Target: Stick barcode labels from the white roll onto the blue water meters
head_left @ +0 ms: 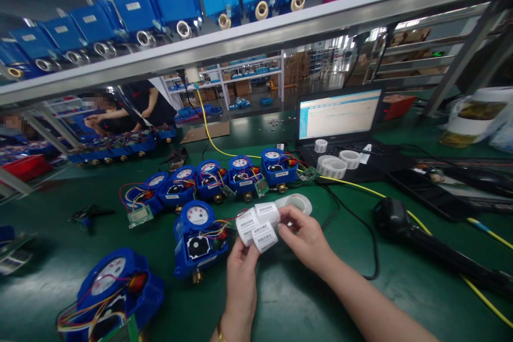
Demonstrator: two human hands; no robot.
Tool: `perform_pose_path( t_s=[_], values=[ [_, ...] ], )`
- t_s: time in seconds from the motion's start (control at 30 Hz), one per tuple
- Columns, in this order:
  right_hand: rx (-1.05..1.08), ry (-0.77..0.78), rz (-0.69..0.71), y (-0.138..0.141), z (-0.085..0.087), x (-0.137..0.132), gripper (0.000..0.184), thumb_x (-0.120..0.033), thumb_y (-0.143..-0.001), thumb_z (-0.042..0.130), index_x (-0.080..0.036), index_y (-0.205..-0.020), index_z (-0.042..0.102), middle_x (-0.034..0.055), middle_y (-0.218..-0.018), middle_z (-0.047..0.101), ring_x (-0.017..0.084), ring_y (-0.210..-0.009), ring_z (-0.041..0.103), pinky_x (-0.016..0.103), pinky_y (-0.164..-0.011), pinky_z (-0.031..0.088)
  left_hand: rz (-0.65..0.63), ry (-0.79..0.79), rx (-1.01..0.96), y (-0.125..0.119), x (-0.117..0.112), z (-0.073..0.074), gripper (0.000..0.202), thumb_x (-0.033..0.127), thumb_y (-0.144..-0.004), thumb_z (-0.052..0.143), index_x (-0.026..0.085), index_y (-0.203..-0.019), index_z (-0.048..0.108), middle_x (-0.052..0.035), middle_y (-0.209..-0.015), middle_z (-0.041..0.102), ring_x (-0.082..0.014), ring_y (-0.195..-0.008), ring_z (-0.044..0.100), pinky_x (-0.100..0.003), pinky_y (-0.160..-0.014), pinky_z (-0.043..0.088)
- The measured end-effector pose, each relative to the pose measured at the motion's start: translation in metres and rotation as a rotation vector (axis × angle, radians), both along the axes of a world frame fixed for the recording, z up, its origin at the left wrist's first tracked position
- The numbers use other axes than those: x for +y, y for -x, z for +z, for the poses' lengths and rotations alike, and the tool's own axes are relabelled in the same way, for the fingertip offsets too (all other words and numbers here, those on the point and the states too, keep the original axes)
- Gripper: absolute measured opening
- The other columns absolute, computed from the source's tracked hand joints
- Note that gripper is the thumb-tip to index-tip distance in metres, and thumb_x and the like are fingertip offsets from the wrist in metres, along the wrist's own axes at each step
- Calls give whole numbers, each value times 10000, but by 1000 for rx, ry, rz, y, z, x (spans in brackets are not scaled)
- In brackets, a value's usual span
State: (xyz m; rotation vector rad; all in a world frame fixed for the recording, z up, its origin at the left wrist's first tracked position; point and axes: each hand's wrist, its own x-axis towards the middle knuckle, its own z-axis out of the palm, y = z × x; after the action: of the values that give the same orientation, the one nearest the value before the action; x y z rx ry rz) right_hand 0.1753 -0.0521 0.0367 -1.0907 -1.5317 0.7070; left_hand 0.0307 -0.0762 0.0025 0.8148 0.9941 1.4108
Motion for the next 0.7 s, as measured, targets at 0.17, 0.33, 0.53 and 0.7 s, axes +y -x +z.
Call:
perform_pose_path(
  t_s=[0.17, 0.33, 0.53, 0.7],
  values=[
    [-10, -8, -11, -1, 0, 0, 149, -203, -712, 464, -180, -793, 587, 8, -668, 607, 129, -578, 545, 216, -485, 428, 2, -19, -4, -1, 1, -5, 500, 338, -710, 734, 188, -1166, 596, -95, -1144, 638, -258, -1109, 550, -399, -1008, 371],
    [10, 10, -12, -1, -1, 1, 153, -209, -711, 475, -182, -805, 592, 19, -699, 626, 140, -600, 555, 226, -494, 432, 11, -24, 7, -1, 2, -6, 487, 324, -694, 746, 185, -1141, 612, -97, -1127, 645, -256, -1076, 569, -404, -990, 389],
    [85, 39, -7, -1, -4, 3, 151, -239, -705, 491, -186, -802, 593, 34, -731, 640, 158, -642, 569, 248, -536, 446, 20, -17, 16, 0, 1, -5, 450, 326, -696, 743, 180, -1104, 622, -86, -1111, 649, -242, -1065, 570, -388, -987, 390],
    [29, 40, -48, -3, -4, 3, 151, -245, -706, 500, -189, -786, 615, 20, -696, 613, 146, -608, 540, 243, -515, 412, 13, -8, 15, -1, 0, 0, 424, 335, -691, 743, 171, -1064, 628, -80, -1073, 660, -228, -1024, 585, -375, -971, 404]
  ],
)
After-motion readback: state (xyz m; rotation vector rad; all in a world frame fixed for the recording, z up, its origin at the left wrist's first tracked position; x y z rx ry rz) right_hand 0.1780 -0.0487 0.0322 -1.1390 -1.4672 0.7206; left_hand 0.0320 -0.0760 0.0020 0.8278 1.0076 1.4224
